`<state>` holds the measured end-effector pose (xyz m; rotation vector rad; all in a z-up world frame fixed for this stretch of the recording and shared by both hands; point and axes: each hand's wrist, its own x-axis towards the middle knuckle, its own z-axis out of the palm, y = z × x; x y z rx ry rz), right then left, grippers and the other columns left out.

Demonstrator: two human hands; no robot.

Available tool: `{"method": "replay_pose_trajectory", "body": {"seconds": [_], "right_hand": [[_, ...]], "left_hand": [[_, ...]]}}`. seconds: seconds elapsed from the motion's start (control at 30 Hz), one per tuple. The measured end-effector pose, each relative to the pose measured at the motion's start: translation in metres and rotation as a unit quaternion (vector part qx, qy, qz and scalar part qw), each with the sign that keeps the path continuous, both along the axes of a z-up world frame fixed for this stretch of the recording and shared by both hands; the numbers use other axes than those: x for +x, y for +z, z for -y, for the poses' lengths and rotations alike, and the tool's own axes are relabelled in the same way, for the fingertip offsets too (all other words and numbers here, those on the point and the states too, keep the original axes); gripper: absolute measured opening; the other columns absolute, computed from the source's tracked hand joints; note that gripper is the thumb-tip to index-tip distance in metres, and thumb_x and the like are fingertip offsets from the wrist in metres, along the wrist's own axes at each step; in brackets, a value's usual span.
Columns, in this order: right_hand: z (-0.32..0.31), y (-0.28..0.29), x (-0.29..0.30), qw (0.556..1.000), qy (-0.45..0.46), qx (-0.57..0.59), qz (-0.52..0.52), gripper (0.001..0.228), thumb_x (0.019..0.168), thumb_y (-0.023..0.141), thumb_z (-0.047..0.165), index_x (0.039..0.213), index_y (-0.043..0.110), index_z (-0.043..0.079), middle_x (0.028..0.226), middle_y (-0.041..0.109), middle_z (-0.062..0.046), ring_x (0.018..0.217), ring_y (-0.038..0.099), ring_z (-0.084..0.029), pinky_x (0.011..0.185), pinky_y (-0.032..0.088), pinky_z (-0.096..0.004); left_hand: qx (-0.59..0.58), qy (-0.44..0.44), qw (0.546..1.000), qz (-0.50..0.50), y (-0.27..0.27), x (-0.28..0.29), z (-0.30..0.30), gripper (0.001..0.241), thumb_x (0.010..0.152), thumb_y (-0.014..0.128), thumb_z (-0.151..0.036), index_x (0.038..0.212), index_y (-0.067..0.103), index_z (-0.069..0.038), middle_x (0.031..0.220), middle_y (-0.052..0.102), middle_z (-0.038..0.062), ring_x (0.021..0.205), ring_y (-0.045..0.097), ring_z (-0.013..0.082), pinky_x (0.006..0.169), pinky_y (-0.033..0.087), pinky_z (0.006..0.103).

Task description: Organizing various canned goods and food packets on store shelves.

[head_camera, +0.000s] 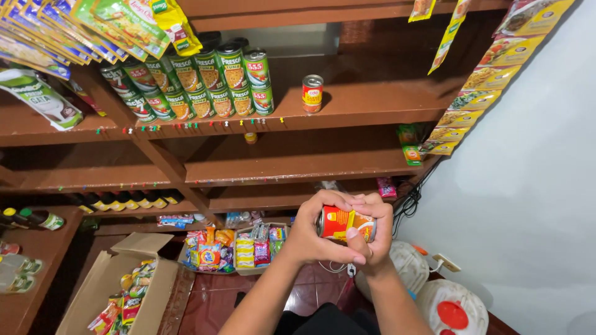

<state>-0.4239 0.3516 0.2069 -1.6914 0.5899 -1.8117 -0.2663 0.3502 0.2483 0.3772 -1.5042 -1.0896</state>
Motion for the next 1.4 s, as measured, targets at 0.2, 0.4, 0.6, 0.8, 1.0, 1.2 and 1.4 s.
{"method": "replay_pose_trajectory", "body": {"seconds": [0.2, 0.4, 0.6, 0.8, 1.0, 1.2, 1.4], "right_hand": [[0.001, 0.037, -0.003, 0.994, 0.109, 0.022, -0.003, 0.056, 0.087, 0.068, 0.021, 0.135, 0.044, 0.005, 0.124, 0.05, -0.014, 0.116, 0.051, -0.021, 0.109, 0.045, -0.039], [0.007, 0.036, -0.001, 0.994, 0.1, 0.045, 0.004, 0.064, 0.086, 0.075, 0.021, 0.136, 0.039, 0.003, 0.131, 0.048, -0.016, 0.122, 0.053, -0.025, 0.11, 0.046, -0.039], [0.006, 0.029, -0.012, 0.998, 0.063, 0.017, -0.011, 0.061, 0.087, 0.077, 0.029, 0.132, 0.047, 0.001, 0.12, 0.056, -0.013, 0.107, 0.058, -0.02, 0.097, 0.051, -0.032], [0.0, 0.029, -0.016, 0.999, -0.022, -0.005, -0.04, 0.061, 0.083, 0.081, 0.038, 0.124, 0.057, 0.001, 0.104, 0.058, -0.007, 0.093, 0.057, -0.015, 0.085, 0.05, -0.028], [-0.001, 0.025, -0.023, 0.998, -0.02, -0.004, -0.052, 0.061, 0.079, 0.085, 0.034, 0.123, 0.057, 0.001, 0.108, 0.062, -0.009, 0.094, 0.059, -0.015, 0.085, 0.051, -0.028], [0.003, 0.021, -0.013, 0.999, -0.013, 0.005, -0.033, 0.056, 0.082, 0.084, 0.029, 0.123, 0.057, 0.001, 0.11, 0.062, -0.009, 0.098, 0.059, -0.015, 0.09, 0.051, -0.028], [0.01, 0.015, -0.009, 0.999, -0.032, 0.015, -0.039, 0.048, 0.085, 0.082, 0.023, 0.122, 0.06, 0.002, 0.11, 0.063, -0.008, 0.1, 0.06, -0.016, 0.092, 0.052, -0.03]], "left_hand": [[-0.012, 0.039, 0.999, 0.016, 0.018, 0.004, 0.005, 0.081, 0.057, 0.104, -0.026, 0.121, 0.057, -0.009, 0.128, 0.066, 0.01, 0.124, 0.064, 0.0224, 0.114, 0.05, 0.0394], [0.019, -0.027, 0.999, -0.007, 0.018, 0.009, 0.015, 0.085, 0.067, 0.099, -0.051, 0.125, 0.056, -0.006, 0.13, 0.063, 0.012, 0.122, 0.058, 0.021, 0.117, 0.047, 0.036], [0.029, -0.071, 0.997, 0.016, 0.029, 0.004, 0.0, 0.086, 0.076, 0.095, -0.044, 0.137, 0.047, -0.006, 0.144, 0.056, 0.013, 0.137, 0.055, 0.0232, 0.122, 0.043, 0.0384], [-0.017, -0.023, 0.999, -0.033, 0.003, -0.011, 0.006, 0.094, 0.053, 0.103, -0.021, 0.132, 0.054, -0.007, 0.133, 0.063, 0.014, 0.126, 0.06, 0.0222, 0.114, 0.048, 0.037], [0.075, -0.062, 0.994, -0.054, 0.015, -0.008, 0.0, 0.081, 0.059, 0.105, -0.021, 0.124, 0.058, -0.006, 0.129, 0.065, 0.014, 0.123, 0.063, 0.0222, 0.112, 0.05, 0.0383], [0.084, -0.058, 0.993, -0.065, 0.016, -0.006, 0.005, 0.076, 0.059, 0.103, -0.02, 0.118, 0.056, -0.007, 0.124, 0.064, 0.01, 0.12, 0.063, 0.0198, 0.109, 0.051, 0.0368], [0.099, -0.042, 0.989, -0.097, 0.008, -0.002, 0.009, 0.069, 0.068, 0.102, -0.018, 0.117, 0.056, -0.006, 0.122, 0.064, 0.011, 0.121, 0.063, 0.0213, 0.11, 0.051, 0.0374]]}}
